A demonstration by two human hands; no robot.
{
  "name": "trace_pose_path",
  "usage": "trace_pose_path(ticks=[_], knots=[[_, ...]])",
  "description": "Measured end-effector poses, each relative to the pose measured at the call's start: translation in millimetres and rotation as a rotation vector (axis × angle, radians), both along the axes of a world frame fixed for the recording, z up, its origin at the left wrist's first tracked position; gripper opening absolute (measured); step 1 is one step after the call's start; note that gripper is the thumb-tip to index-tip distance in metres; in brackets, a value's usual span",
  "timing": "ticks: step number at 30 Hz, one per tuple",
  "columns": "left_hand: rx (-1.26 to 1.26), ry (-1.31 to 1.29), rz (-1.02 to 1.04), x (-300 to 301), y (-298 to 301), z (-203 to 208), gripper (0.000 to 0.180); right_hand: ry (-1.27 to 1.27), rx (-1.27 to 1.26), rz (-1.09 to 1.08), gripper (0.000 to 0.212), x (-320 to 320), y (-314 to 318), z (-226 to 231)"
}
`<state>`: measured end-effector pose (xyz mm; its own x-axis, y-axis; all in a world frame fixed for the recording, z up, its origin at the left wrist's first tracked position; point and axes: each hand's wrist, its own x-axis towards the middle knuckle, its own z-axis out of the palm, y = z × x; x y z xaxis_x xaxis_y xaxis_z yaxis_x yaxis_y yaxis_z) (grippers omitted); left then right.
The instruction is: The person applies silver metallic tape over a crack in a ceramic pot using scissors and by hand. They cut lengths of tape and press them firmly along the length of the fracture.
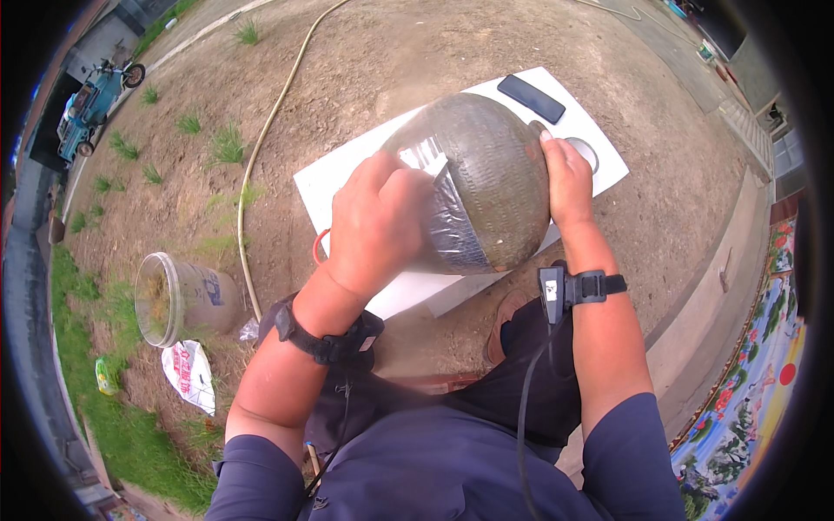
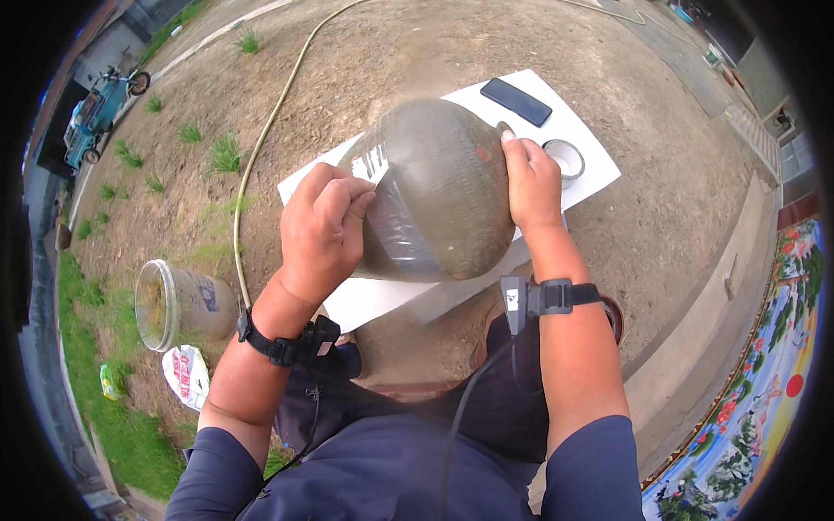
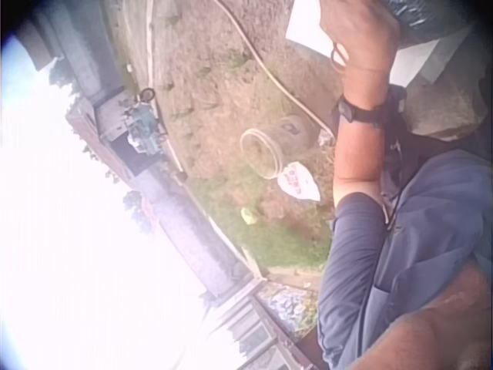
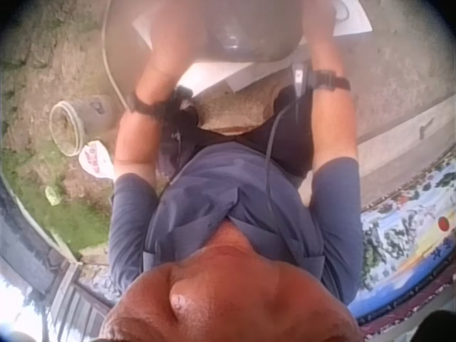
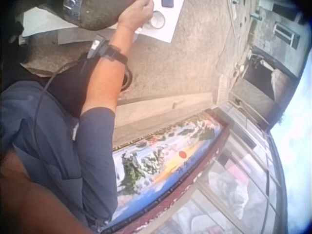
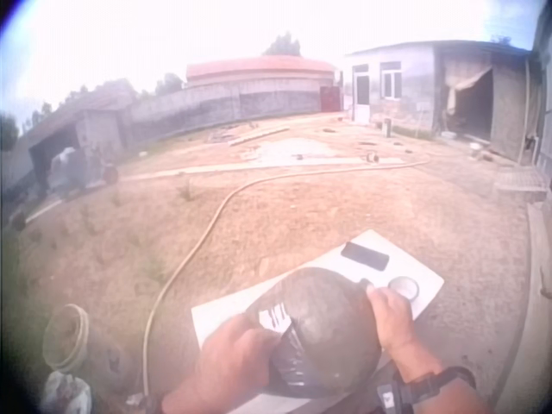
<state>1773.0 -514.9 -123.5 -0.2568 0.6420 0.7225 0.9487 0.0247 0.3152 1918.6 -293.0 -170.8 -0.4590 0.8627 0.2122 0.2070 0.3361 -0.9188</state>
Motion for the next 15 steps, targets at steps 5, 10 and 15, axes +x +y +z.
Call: trace_pose_path(ticks=[5, 10, 15], knots=[[-0.013, 0.003, -0.085, 8, -8, 1, 0.022, 0.026, -0.013, 0.010, 0.045, 0, 0, 0], [-0.024, 0.013, -0.149, 25, -18, 4, 0.031, 0.042, -0.065, -0.005, 0.046, -1, -1, 2], [-0.028, -0.015, -0.207, 35, -30, 4, 0.031, -0.005, -0.006, 0.020, 0.046, 0, 0, 1]])
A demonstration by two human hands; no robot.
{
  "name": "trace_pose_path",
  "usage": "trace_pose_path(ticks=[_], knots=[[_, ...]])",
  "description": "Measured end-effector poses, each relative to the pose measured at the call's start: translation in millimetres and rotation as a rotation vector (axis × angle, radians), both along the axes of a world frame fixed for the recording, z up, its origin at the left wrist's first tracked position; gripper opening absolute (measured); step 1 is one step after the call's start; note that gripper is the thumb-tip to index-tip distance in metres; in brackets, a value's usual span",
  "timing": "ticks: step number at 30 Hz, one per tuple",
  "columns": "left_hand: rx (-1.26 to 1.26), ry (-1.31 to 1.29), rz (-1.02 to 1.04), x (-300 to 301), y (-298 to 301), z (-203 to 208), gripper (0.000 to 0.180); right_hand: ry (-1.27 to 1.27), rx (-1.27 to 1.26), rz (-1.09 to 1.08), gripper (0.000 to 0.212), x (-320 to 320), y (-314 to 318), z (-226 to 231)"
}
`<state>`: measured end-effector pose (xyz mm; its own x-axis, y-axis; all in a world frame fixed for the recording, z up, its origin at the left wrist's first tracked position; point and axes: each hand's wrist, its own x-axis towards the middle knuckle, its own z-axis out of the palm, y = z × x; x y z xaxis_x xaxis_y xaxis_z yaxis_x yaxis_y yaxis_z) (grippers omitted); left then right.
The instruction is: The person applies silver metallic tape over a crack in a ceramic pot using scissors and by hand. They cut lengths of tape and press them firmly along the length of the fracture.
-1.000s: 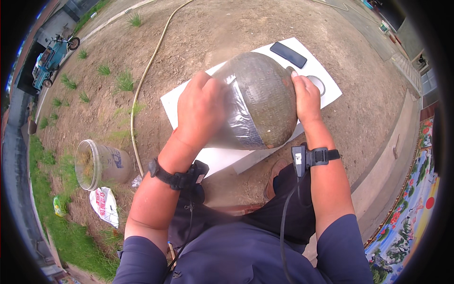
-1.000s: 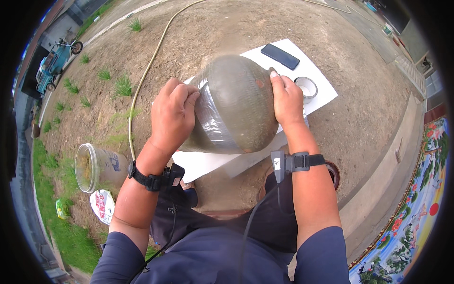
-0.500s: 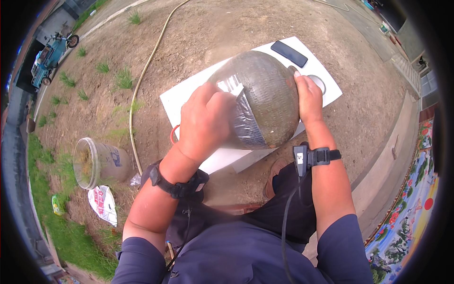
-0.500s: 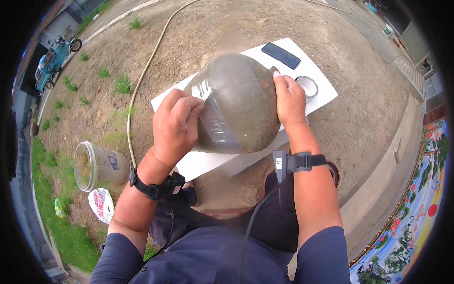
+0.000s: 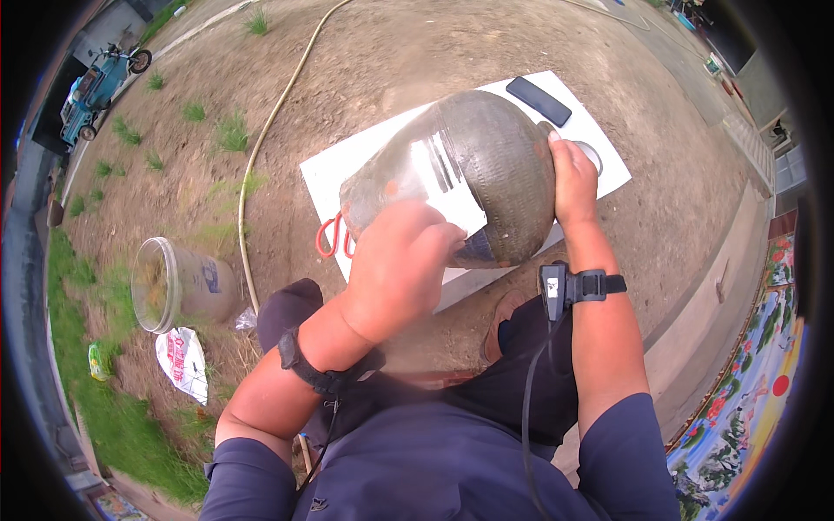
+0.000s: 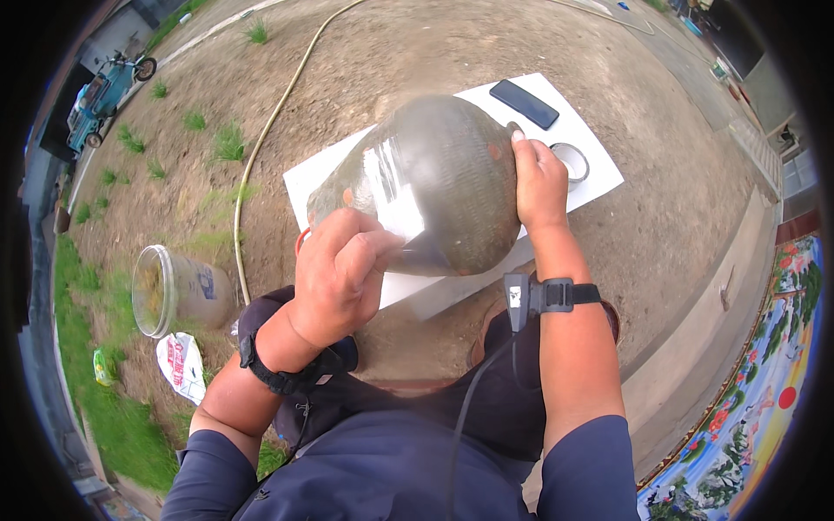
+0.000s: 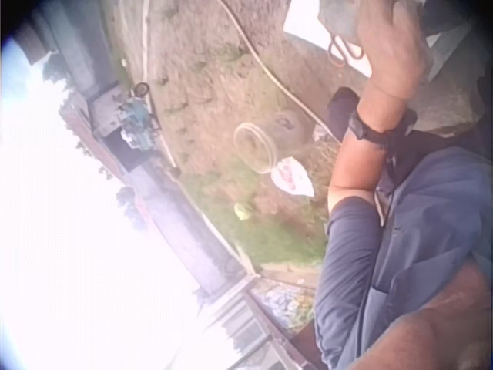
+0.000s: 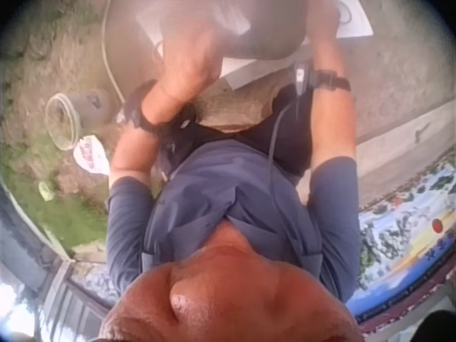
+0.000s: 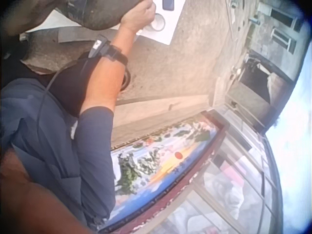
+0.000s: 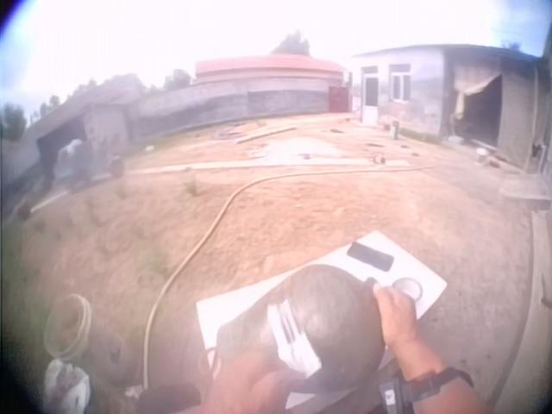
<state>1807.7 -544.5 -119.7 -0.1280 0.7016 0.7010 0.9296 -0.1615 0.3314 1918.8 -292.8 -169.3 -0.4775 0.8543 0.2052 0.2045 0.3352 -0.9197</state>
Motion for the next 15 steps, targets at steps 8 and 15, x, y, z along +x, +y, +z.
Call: trace_pose_path(ticks=[8, 15], knots=[[-0.046, -0.067, -0.109, 22, -11, -3, 0.037, 0.003, 0.021, -0.025, 0.047, -2, 1, 2], [-0.081, -0.118, -0.195, 50, -32, -12, 0.039, 0.044, -0.046, -0.046, 0.048, -4, 5, -3]])
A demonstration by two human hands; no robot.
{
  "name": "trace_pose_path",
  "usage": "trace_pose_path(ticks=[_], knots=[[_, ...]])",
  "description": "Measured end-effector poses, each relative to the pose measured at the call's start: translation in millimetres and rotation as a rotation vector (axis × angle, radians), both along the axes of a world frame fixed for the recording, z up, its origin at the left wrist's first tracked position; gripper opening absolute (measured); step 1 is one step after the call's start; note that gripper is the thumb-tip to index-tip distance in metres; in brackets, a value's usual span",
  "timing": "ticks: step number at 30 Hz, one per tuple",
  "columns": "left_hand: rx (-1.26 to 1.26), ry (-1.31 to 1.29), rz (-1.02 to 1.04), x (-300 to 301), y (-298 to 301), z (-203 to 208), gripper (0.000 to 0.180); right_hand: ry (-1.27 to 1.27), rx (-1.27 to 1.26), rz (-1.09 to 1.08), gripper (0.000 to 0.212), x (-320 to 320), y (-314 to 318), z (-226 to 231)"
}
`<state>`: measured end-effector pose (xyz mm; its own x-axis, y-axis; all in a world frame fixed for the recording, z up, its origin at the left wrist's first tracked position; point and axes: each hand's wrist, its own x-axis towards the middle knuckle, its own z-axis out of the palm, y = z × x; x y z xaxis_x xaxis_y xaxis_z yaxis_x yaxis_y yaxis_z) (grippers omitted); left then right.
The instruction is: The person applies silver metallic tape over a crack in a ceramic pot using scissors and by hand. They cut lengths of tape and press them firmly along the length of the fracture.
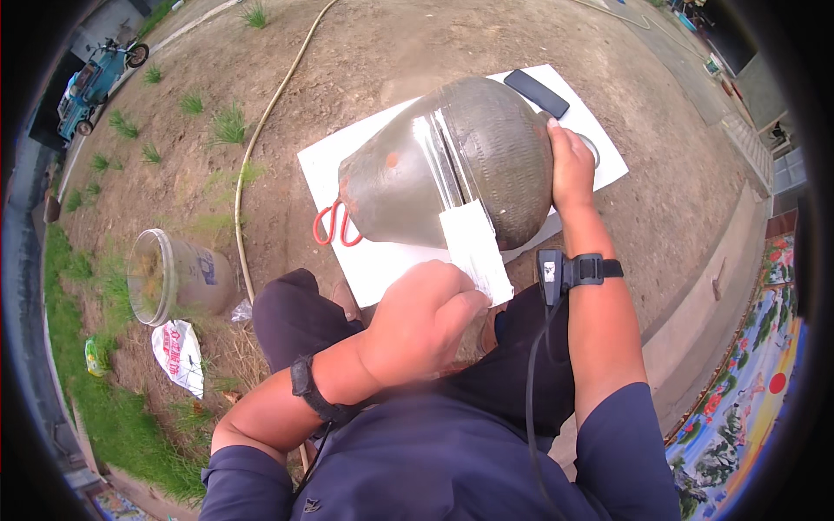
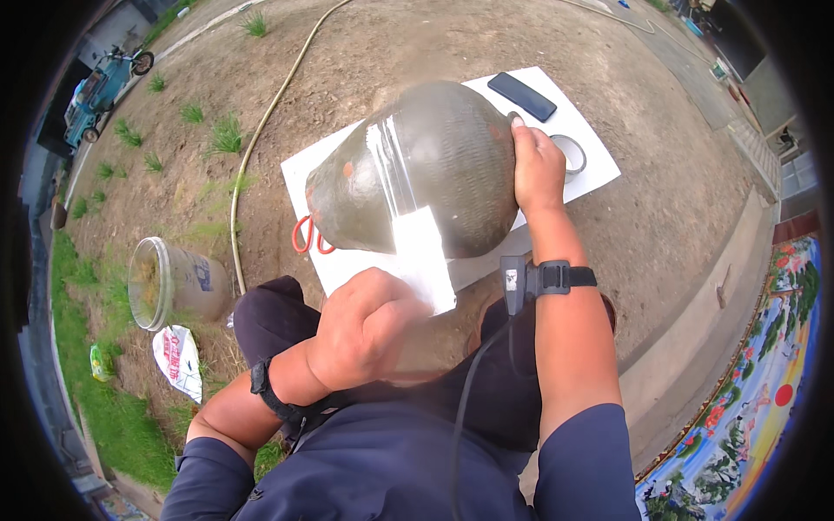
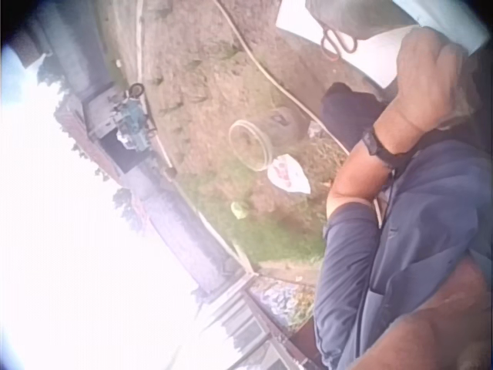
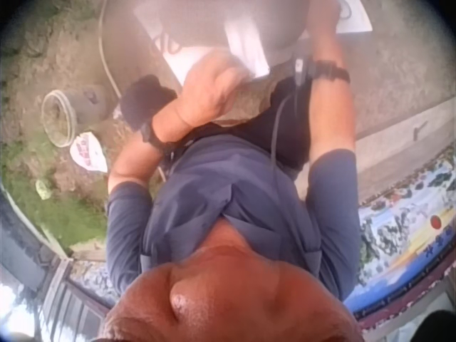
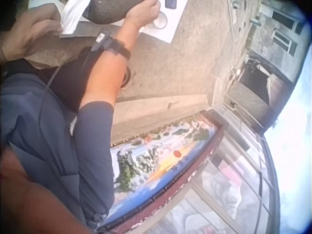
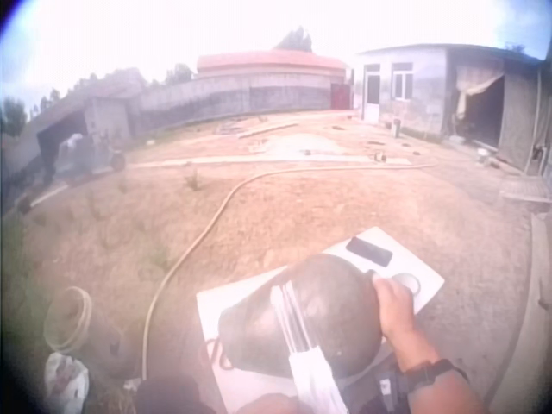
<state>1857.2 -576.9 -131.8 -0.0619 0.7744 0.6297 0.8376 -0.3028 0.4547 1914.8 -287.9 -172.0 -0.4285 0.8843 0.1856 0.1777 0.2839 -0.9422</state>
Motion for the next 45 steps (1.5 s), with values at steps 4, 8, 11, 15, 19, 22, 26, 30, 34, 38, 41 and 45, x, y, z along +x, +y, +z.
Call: trace_pose_path(ticks=[4, 8, 11, 15, 19, 22, 26, 30, 34, 38, 41, 45], knots=[[-0.025, 0.009, 0.003, 7, -11, 0, 0.038, -0.038, 0.041, -0.006, 0.049, 1, -2, 4], [-0.107, -0.111, -0.072, 30, -20, 3, 0.023, -0.030, 0.031, -0.044, 0.052, -3, 16, -14], [-0.137, -0.135, -0.089, 36, -31, -4, 0.022, -0.007, 0.004, -0.029, 0.052, -8, 18, -16], [-0.205, -0.098, -0.120, 38, -47, -2, 0.020, -0.052, 0.031, -0.024, 0.052, -6, 16, -11], [-0.211, -0.080, -0.176, 43, -53, -6, 0.030, -0.048, 0.017, -0.066, 0.053, -6, 22, -15], [-0.207, -0.098, -0.349, 66, -64, -8, 0.017, -0.091, 0.020, -0.069, 0.053, -9, 25, -15], [-0.259, -0.129, -0.145, 41, -72, 6, 0.024, -0.037, -0.014, -0.081, 0.053, -16, 26, -17], [-0.124, -0.147, 0.383, -27, -93, 41, 0.007, 0.013, -0.070, -0.062, 0.053, -19, 22, -20], [0.109, -0.238, 0.770, -103, -141, 73, 0.010, 0.082, -0.108, 0.007, 0.050, -6, 29, -17], [0.175, -0.242, 1.143, -158, -227, 97, 0.020, 0.187, -0.225, 0.022, 0.048, -5, 45, -30], [0.124, -0.115, 1.391, -176, -305, 94, 0.022, 0.186, -0.257, 0.042, 0.047, -6, 42, -26], [-0.160, -0.009, 1.659, -179, -387, 61, 0.031, 0.182, -0.261, 0.075, 0.052, -8, 50, -33]])
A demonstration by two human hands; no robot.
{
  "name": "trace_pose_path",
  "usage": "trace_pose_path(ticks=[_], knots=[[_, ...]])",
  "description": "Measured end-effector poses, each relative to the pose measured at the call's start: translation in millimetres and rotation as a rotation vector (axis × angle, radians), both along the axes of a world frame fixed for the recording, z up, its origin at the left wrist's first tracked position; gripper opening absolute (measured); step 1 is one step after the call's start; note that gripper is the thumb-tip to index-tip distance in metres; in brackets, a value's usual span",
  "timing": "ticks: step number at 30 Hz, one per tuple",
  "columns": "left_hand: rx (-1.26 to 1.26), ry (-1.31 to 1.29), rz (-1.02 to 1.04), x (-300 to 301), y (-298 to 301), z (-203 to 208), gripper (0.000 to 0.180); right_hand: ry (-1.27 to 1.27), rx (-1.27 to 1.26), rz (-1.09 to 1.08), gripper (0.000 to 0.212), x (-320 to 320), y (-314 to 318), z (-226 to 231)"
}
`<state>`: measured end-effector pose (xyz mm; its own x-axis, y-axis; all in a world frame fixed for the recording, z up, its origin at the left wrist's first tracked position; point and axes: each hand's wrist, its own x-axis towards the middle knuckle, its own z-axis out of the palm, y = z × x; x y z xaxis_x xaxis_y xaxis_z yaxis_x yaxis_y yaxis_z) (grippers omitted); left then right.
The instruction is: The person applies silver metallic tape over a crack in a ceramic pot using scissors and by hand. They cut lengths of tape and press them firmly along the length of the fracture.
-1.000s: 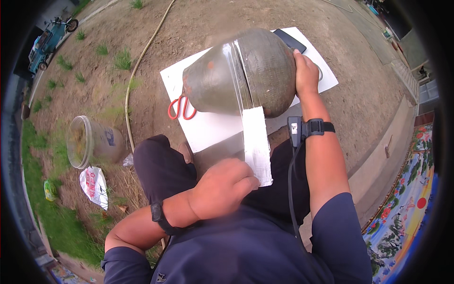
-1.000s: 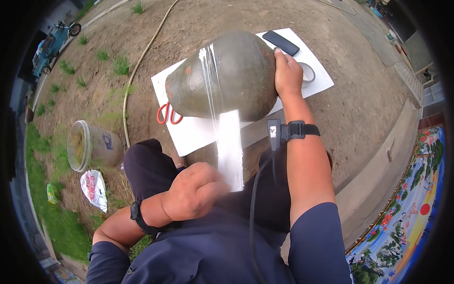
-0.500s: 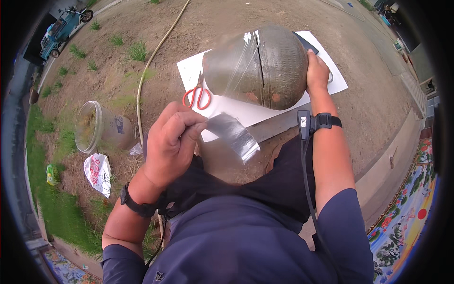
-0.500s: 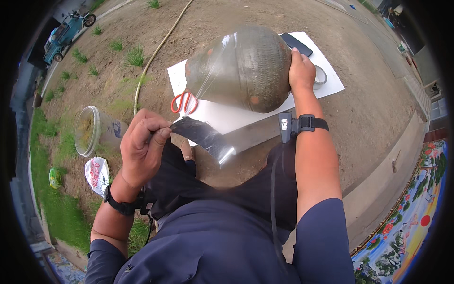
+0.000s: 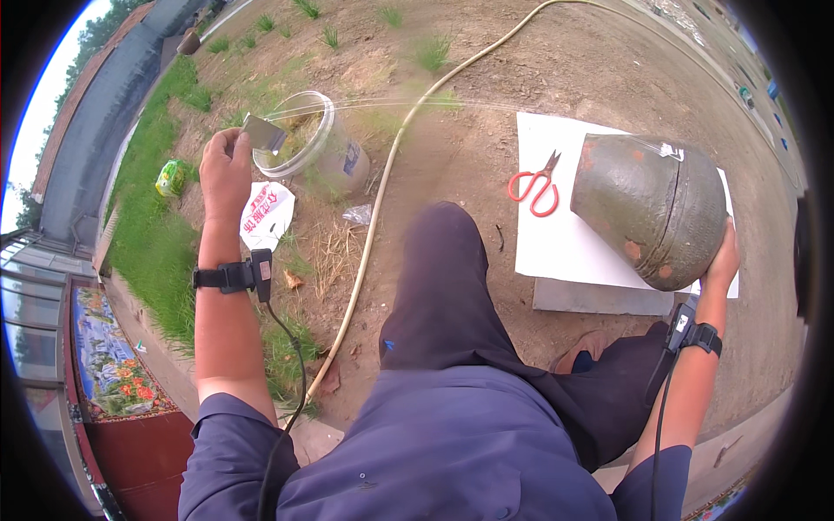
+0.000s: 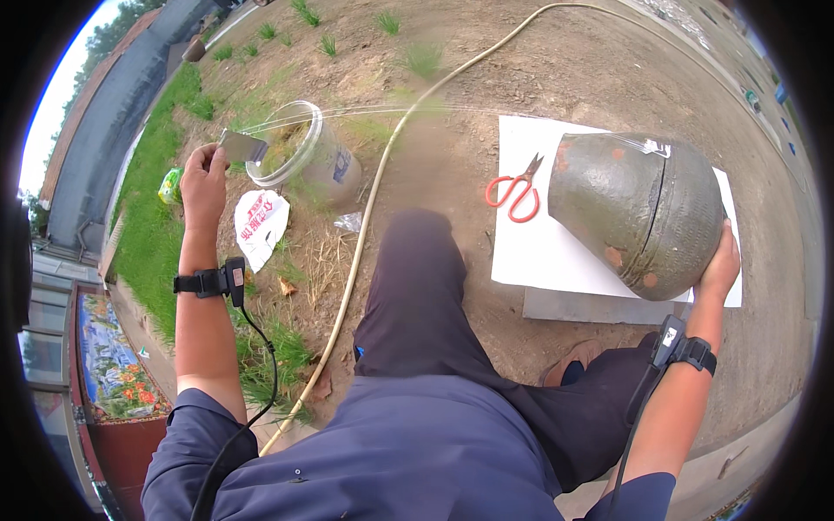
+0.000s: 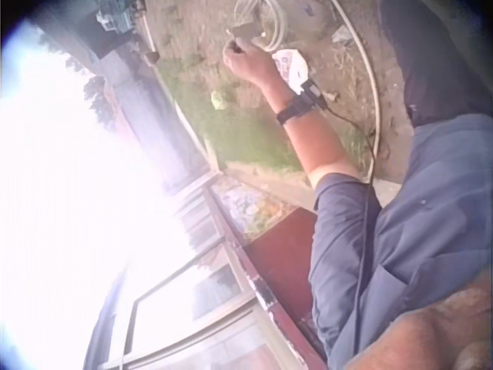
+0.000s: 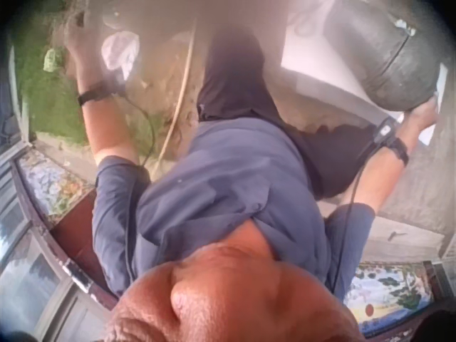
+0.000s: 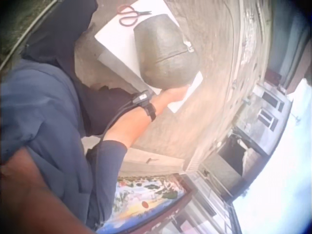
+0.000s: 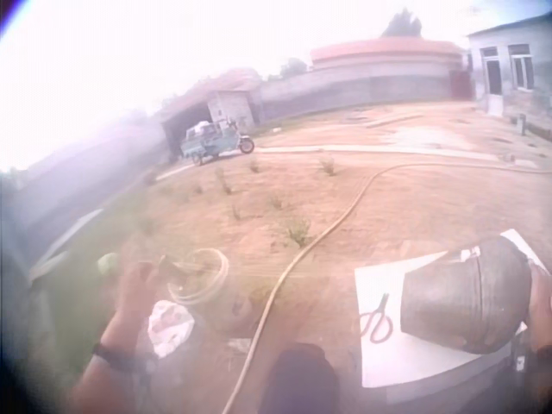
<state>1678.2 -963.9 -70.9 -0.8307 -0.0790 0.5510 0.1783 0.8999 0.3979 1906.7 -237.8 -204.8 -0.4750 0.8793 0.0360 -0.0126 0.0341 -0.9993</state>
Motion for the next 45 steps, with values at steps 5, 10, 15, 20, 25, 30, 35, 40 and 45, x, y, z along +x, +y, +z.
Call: trace_pose_path(ticks=[5, 10, 15, 20, 25, 30, 35, 40, 45], knots=[[-0.023, -0.142, 0.178, 12, -63, -55, 0.031, -0.037, -0.046, 0.057, 0.057, 9, 11, 2], [0.171, -0.253, 0.369, 36, -131, -109, 0.042, -0.006, -0.128, -0.009, 0.056, 6, 7, 5], [0.060, -0.354, 0.519, 82, -182, -145, 0.040, -0.004, -0.148, 0.019, 0.052, 13, 19, 1], [-0.022, -0.351, 0.631, 131, -217, -153, 0.031, 0.009, -0.153, 0.052, 0.050, 16, 22, 1], [-0.036, -0.359, 0.752, 162, -250, -140, 0.024, -0.026, -0.155, 0.013, 0.049, 14, 15, 3], [-0.133, -0.309, 0.751, 173, -269, -146, 0.021, -0.010, -0.141, 0.038, 0.049, 15, 18, 5], [0.196, -0.353, 0.611, 147, -249, -175, 0.014, -0.041, -0.090, 0.037, 0.048, 13, 20, 3], [0.423, -0.490, 0.349, 93, -178, -198, 0.017, -0.082, -0.047, 0.066, 0.045, 24, 37, 0], [0.478, -0.734, 0.130, 40, -90, -215, 0.033, -0.073, -0.057, 0.062, 0.042, 23, 22, 4]])
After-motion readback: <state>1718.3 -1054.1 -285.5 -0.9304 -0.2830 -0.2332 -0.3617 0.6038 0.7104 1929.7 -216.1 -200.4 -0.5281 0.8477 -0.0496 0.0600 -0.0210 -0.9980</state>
